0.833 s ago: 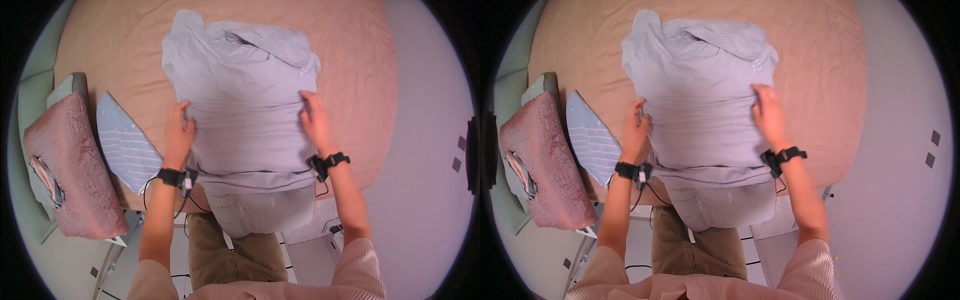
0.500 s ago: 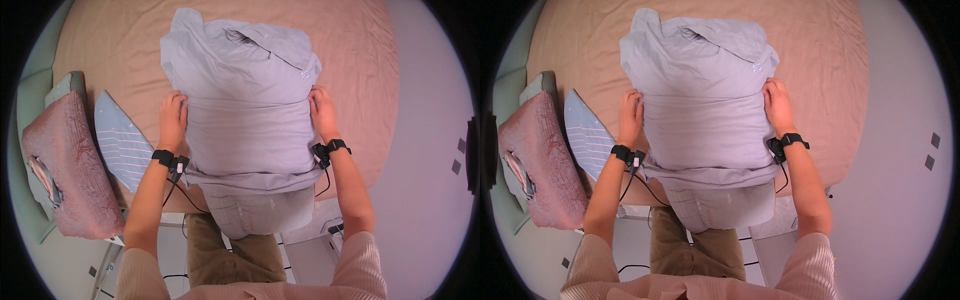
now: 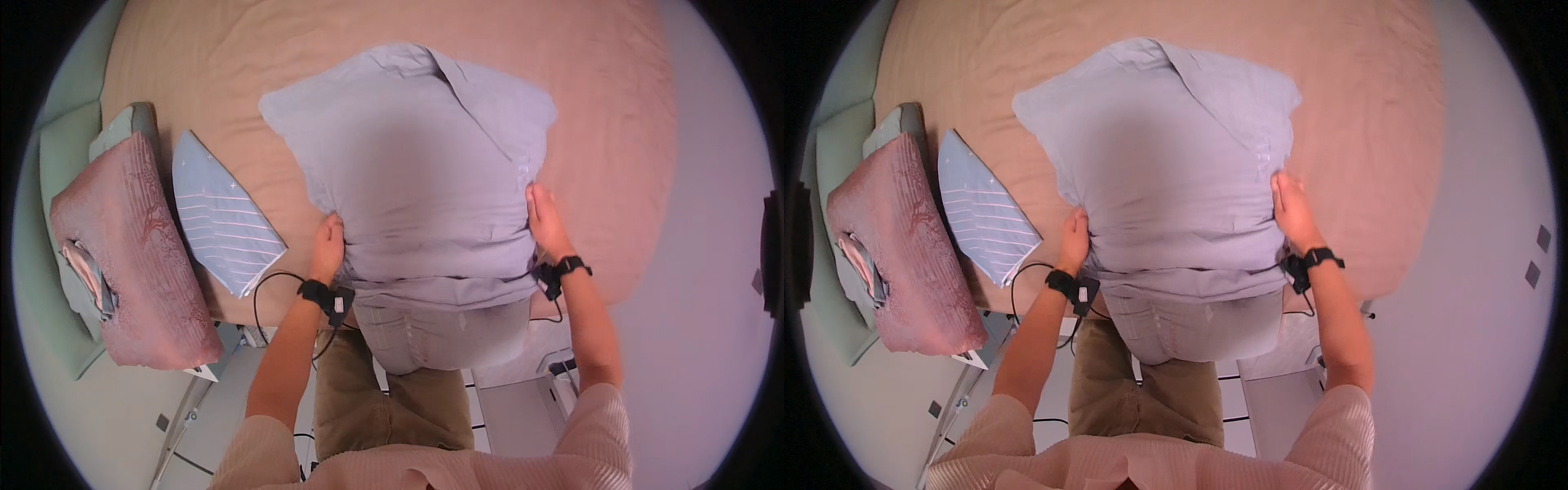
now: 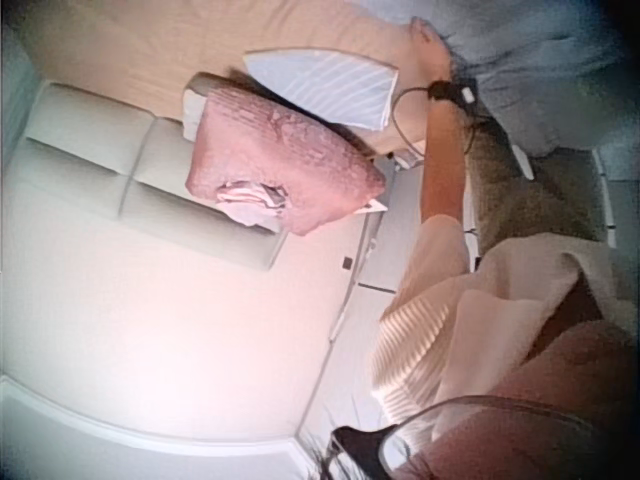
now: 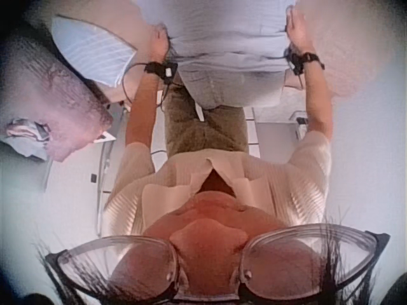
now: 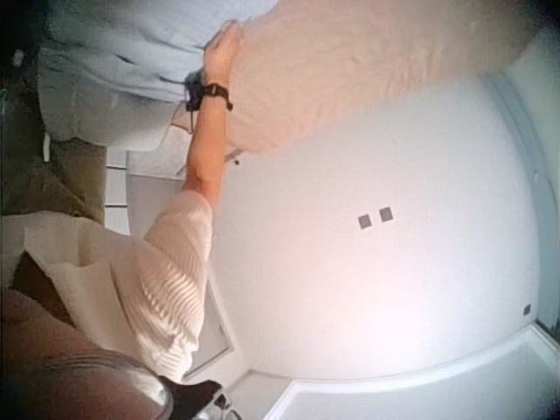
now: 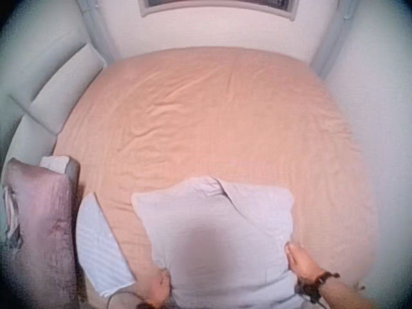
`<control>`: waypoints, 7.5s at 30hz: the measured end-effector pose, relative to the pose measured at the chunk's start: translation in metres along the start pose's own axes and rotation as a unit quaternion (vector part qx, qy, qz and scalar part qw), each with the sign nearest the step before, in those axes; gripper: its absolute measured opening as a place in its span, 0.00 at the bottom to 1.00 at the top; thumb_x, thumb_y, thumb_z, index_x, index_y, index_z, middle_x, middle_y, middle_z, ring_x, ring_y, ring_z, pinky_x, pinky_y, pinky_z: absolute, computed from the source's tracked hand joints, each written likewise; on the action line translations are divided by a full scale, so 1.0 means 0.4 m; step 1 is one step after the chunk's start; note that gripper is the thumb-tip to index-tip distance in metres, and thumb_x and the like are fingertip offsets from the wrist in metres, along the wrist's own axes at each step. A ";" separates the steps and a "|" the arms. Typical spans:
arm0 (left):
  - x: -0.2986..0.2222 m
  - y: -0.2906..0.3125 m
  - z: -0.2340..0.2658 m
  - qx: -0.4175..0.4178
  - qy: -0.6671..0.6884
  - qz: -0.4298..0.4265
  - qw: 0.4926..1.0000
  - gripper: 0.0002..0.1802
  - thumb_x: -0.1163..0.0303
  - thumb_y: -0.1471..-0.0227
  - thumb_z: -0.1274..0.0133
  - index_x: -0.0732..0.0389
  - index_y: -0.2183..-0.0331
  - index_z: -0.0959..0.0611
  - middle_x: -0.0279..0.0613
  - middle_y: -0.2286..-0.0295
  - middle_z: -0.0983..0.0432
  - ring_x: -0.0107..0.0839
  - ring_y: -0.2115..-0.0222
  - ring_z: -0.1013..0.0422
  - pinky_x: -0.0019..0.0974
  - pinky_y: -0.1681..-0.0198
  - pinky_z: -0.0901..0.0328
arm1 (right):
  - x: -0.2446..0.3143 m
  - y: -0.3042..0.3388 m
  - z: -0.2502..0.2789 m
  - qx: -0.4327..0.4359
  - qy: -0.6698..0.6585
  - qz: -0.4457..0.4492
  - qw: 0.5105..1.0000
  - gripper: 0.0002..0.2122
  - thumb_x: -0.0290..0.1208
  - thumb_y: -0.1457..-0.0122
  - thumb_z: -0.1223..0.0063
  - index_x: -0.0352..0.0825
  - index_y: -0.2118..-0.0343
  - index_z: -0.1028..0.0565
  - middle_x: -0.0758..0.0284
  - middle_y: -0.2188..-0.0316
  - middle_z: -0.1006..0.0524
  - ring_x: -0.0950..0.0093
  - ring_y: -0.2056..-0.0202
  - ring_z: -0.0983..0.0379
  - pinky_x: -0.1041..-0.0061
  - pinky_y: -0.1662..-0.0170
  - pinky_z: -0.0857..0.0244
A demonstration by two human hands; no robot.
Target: The recorder puts a light blue pillowcase onto a rectangular grey pillow while standing by a bed.
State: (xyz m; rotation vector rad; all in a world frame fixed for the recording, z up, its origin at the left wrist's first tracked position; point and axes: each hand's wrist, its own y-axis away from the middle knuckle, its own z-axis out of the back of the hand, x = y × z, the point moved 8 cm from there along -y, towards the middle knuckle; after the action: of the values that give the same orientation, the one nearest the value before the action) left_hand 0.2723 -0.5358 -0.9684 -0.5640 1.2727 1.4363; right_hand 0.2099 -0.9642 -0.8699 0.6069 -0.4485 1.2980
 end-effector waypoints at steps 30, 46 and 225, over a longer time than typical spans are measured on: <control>-0.507 0.134 -0.459 0.157 -0.286 -0.299 0.897 0.12 0.79 0.59 0.51 0.61 0.67 0.29 0.49 0.72 0.33 0.47 0.67 0.35 0.45 0.64 0.38 | -0.128 -0.307 0.351 -0.248 0.046 -0.066 0.966 0.16 0.26 0.46 0.54 0.30 0.54 0.29 0.48 0.56 0.29 0.51 0.51 0.35 0.63 0.48 0.40; -0.564 0.126 -0.643 0.157 -0.171 -0.142 0.962 0.08 0.82 0.60 0.57 0.63 0.74 0.25 0.55 0.79 0.30 0.56 0.76 0.33 0.47 0.73 0.39 | -0.224 0.182 0.215 0.035 0.109 -0.023 0.993 0.15 0.14 0.60 0.55 0.31 0.66 0.27 0.56 0.65 0.26 0.57 0.56 0.31 0.65 0.53 0.36; -0.352 0.731 -0.794 0.178 -0.303 -0.118 0.929 0.14 0.79 0.68 0.49 0.67 0.70 0.24 0.57 0.73 0.27 0.54 0.68 0.33 0.49 0.62 0.37 | -0.390 0.776 0.427 0.099 0.097 0.002 0.990 0.06 0.26 0.54 0.47 0.35 0.72 0.30 0.64 0.75 0.27 0.64 0.67 0.32 0.63 0.61 0.42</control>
State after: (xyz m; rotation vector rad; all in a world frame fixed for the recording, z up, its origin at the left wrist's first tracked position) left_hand -0.0428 -0.8329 -0.8318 -0.0105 0.8937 1.0257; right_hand -0.1227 -1.1438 -0.7859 0.6369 -0.1607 1.3999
